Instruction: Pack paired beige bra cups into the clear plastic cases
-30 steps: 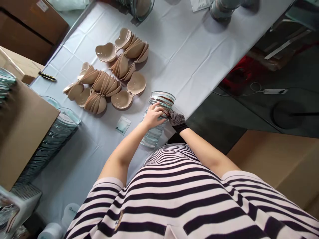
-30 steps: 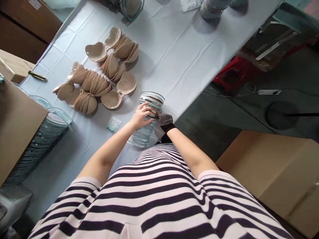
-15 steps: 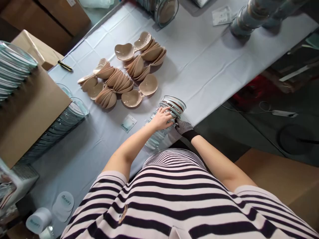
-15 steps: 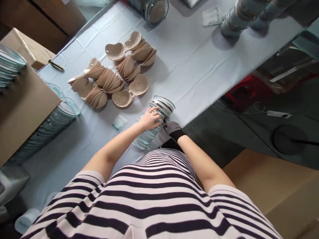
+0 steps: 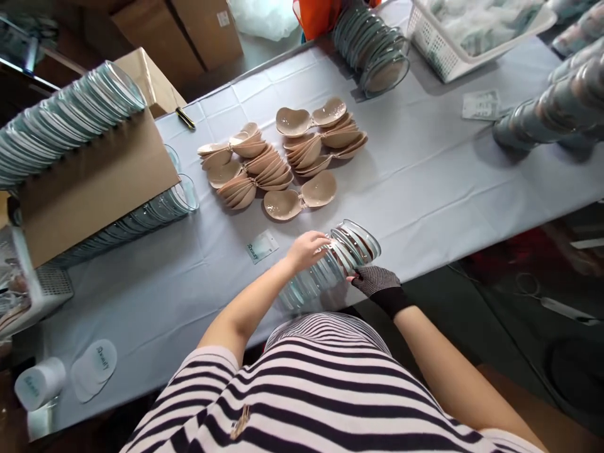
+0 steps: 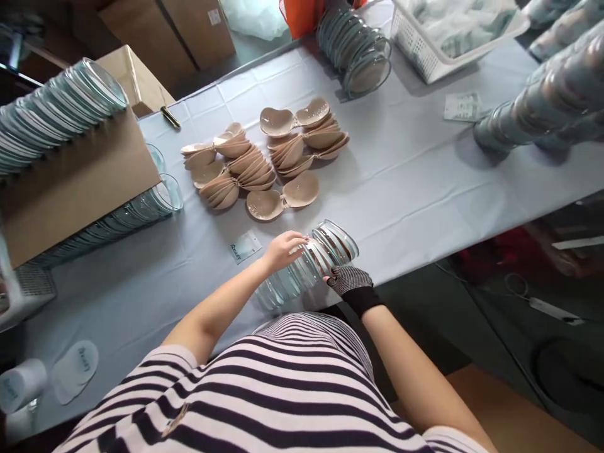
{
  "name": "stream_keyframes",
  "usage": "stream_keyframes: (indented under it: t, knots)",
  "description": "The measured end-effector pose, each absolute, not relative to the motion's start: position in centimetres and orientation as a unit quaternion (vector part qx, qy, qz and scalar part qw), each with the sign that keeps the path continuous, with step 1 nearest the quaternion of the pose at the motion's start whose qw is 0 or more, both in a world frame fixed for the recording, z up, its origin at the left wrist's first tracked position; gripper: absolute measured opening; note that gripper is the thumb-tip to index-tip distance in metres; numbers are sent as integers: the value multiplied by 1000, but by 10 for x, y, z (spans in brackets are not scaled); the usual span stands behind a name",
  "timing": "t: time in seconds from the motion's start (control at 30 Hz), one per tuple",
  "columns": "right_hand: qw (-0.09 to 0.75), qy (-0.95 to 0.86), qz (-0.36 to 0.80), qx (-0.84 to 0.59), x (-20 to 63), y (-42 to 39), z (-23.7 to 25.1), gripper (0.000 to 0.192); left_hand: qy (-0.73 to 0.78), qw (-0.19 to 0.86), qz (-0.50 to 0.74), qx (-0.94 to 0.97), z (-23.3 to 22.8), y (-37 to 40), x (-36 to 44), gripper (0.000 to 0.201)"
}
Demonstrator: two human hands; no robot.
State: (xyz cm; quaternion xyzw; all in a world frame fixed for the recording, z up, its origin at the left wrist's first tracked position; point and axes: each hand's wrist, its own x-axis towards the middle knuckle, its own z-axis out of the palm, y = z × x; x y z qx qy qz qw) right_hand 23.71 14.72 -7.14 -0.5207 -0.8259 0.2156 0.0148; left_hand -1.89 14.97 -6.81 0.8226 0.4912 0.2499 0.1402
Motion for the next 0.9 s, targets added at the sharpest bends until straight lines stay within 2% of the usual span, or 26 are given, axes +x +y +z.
stream_keyframes:
  t: [0.07,0.1,0.17,0.23,0.3,0.33,0.4,0.5,0.63,0.73,0.9]
  knots:
    - [-38,-825,219,-520,221,194,-47,29,549,121,260,785,-71,161,-46,21]
    - [-32,-829,206,-519,207,222,-35,32,575,106,257,770,-72,170,-58,21]
    - [36,-861,151,-485,169,281,-20,35,623,69,237,742,-76,197,-76,26]
    - [52,-904,90,-415,126,331,-17,58,665,36,216,714,-81,226,-85,38]
    - [20,-929,53,-366,91,364,-26,74,686,23,198,700,-88,252,-88,46]
    - [-4,-935,45,-351,78,373,-33,72,690,23,191,698,-93,262,-89,45]
    - [-32,-941,41,-333,63,382,-49,58,698,23,177,694,-103,273,-92,36]
    - [-26,-945,38,-325,62,382,-69,39,715,20,155,681,-117,274,-95,28]
    - [-36,-957,50,-284,65,380,-79,34,735,37,117,667,-116,267,-95,16]
    - [-41,-967,51,-248,62,378,-68,29,729,61,109,673,-100,265,-95,14]
    - [38,-978,11,-203,68,366,-10,30,686,81,147,708,-55,254,-103,16]
